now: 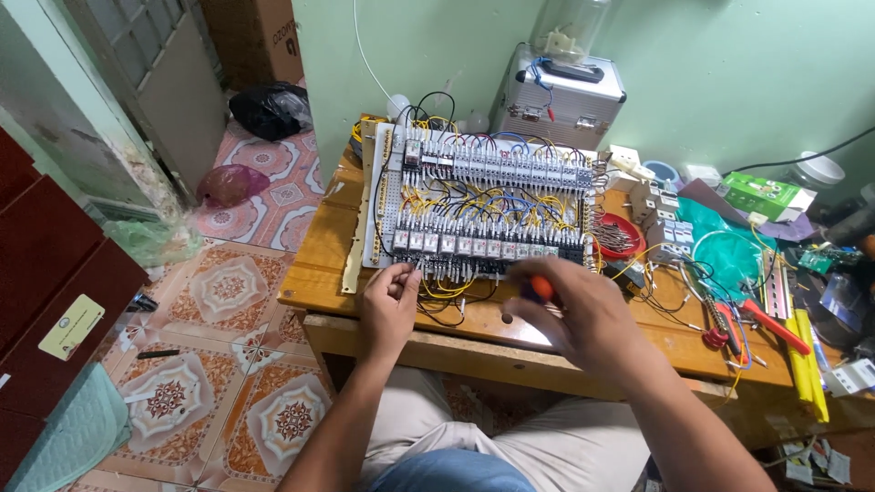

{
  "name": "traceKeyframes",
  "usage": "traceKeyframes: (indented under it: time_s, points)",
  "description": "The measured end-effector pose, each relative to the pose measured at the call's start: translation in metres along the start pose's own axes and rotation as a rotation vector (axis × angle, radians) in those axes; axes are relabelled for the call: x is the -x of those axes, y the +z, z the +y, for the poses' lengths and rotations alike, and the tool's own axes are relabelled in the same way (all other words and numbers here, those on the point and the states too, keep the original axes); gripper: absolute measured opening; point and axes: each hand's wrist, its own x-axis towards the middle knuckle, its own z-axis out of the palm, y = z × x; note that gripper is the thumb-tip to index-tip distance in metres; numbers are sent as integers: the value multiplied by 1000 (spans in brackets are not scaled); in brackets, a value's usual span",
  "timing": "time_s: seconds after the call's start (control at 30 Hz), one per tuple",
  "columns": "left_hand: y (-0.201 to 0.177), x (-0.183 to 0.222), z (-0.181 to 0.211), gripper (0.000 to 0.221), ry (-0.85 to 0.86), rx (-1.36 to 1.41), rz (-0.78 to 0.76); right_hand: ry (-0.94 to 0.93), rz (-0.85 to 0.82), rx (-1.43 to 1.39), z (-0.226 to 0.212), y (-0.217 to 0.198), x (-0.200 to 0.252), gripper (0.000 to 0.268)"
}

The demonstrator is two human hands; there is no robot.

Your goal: Connecting wires to terminal blocks on an electrical control panel using a screwdriver.

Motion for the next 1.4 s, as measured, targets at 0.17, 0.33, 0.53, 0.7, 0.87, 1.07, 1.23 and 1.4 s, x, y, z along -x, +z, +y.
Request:
traceKeyframes:
  time_s: [0.17, 0.33, 0.53, 0.7, 0.87, 1.07, 1.23, 1.4]
  points:
    - [7, 6, -21, 12, 83, -3, 20, -135, 64, -63, 12, 42, -35, 24]
    - [6, 4, -28, 12, 116, -50, -15, -207, 23, -25, 27, 77, -59, 20]
    - [5, 5, -31, 15, 76, -9, -8, -174, -36, -40, 34, 91, -69, 19]
    - [14, 6, -42, 15, 161, -20, 76, -231, -66, -3, 39, 93, -72, 18]
    - [18, 7, -53, 16, 180, -61, 90, -265, -127, 25, 30, 92, -82, 17]
    - [12, 5, -37, 16, 189, -112, 95, -307, -131, 47, 26, 91, -85, 18]
    - [15, 7, -44, 16, 172, -146, 70, -278, -161, 136, 7, 76, -88, 18]
    - [20, 9, -53, 16, 178, -104, 117, -227, -225, 500, -8, 75, -99, 28]
